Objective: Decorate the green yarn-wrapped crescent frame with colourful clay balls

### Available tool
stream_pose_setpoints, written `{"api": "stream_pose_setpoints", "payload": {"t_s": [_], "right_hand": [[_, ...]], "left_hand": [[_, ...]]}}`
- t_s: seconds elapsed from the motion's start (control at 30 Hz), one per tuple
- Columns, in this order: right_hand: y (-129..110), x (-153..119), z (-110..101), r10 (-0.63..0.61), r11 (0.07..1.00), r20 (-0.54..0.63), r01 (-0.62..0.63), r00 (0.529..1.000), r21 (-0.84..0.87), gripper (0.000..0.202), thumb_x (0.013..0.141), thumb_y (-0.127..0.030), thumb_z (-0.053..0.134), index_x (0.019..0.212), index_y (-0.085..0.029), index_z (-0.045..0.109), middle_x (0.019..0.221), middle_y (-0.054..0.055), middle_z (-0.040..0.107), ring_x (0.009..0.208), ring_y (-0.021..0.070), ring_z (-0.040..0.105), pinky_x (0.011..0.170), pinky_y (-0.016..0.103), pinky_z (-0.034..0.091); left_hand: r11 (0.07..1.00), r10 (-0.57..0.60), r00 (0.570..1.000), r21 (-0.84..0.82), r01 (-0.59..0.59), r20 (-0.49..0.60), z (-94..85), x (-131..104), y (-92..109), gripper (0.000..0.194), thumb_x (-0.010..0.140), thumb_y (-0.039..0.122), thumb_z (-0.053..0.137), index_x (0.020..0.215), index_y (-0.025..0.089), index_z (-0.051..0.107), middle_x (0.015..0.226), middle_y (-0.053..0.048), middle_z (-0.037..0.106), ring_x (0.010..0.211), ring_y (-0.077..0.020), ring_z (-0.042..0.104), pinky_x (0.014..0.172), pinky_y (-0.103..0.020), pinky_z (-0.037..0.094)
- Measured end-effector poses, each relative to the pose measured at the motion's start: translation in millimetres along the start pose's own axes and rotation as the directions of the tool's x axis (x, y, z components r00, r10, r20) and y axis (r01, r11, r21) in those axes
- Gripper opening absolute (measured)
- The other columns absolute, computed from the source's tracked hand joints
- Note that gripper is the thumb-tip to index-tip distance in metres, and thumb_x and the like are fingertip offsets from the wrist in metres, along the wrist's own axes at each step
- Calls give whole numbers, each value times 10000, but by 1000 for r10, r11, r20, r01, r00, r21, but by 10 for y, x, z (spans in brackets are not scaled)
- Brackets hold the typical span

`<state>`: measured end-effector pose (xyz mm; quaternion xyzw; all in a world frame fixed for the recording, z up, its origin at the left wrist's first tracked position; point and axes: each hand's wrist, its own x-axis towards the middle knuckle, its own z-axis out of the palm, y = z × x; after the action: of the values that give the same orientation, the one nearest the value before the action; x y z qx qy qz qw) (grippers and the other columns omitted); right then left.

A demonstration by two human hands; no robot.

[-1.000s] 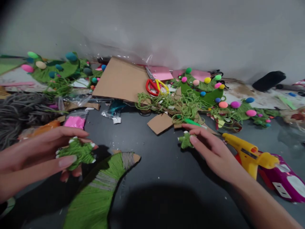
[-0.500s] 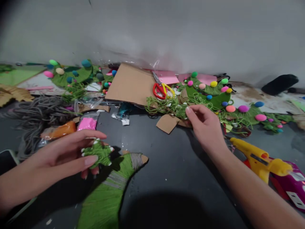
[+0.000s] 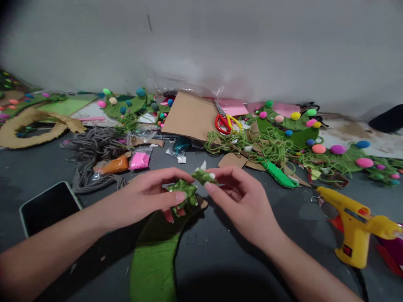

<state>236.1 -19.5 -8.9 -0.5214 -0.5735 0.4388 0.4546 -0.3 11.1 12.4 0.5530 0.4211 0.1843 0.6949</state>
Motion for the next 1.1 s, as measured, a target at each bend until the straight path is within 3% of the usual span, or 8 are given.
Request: {"api": "stream_pose_setpoints", "payload": {"t_s": [0.1,0.17,0.5,0.6,0.73,0.9,0.97,1.1], "right_hand": [[50,-122,97,-338,895,45,336,940,-294,126,891,-234,764,993,-274,702,1250,83,768,1165,259,748,1000,419,623],[72,-169,147,-443,812,107,449,890,-374,158,896,-171,727,1003,-279,682,1309,98,742,1173,255,748,988,415,626],[82,-123,126,-482,728,333,582,810,-362,290,925,-162,715,1195,-264,686,1334,93,733,1210,205,726,1032,324,608],[18,-123,125,-442,785,329,537,834,-307,359,916,-182,748,1261,-276,715,1337,78,737,1201,201,734,1024,305,616],[5,-79,59,-305,888,159,341,939,-307,236,934,-249,746,1152,-328,784,1238,27,783,1121,206,762,992,342,637],[161,119,-275,-342,790,-95,232,935,-568,229,933,-308,730,1154,-305,788,1451,59,682,1404,325,601,1213,576,457],[180,157,-335,-330,791,-105,214,938,-573,198,942,-333,715,1119,-293,794,1519,59,634,1473,341,533,1246,596,403],[101,93,-118,-54,970,84,72,995,-230,306,949,-413,716,1228,-293,751,1283,73,774,1144,267,757,987,452,635]], "left_hand": [[996,33,999,-80,-29,39,31,27,-61,449,900,515,755,1205,204,645,958,-26,690,799,-157,697,629,-251,605],[995,41,998,-91,-37,37,43,24,-106,433,897,499,765,1196,208,647,950,-19,690,761,-143,690,594,-231,587],[998,19,1000,-63,-17,18,-30,-2,-160,364,891,377,787,1182,217,637,904,10,677,715,-118,687,569,-194,564],[998,-6,1000,64,4,26,-84,-35,-79,315,907,366,761,1163,222,650,864,12,685,719,-122,688,566,-182,562],[972,-18,1000,236,14,12,-239,-124,36,351,903,393,760,1198,241,646,789,12,707,688,-139,704,558,-187,569],[965,42,992,261,-10,-119,-525,-142,45,422,876,427,793,1217,238,630,832,-4,714,728,-171,733,590,-236,616],[973,61,988,230,-27,-141,-566,-116,11,419,882,432,792,1210,233,625,824,8,711,700,-147,713,608,-234,619],[975,99,994,206,-87,-51,-470,-77,-94,407,892,418,793,1214,232,628,863,15,719,677,-110,688,648,-218,609]]}}
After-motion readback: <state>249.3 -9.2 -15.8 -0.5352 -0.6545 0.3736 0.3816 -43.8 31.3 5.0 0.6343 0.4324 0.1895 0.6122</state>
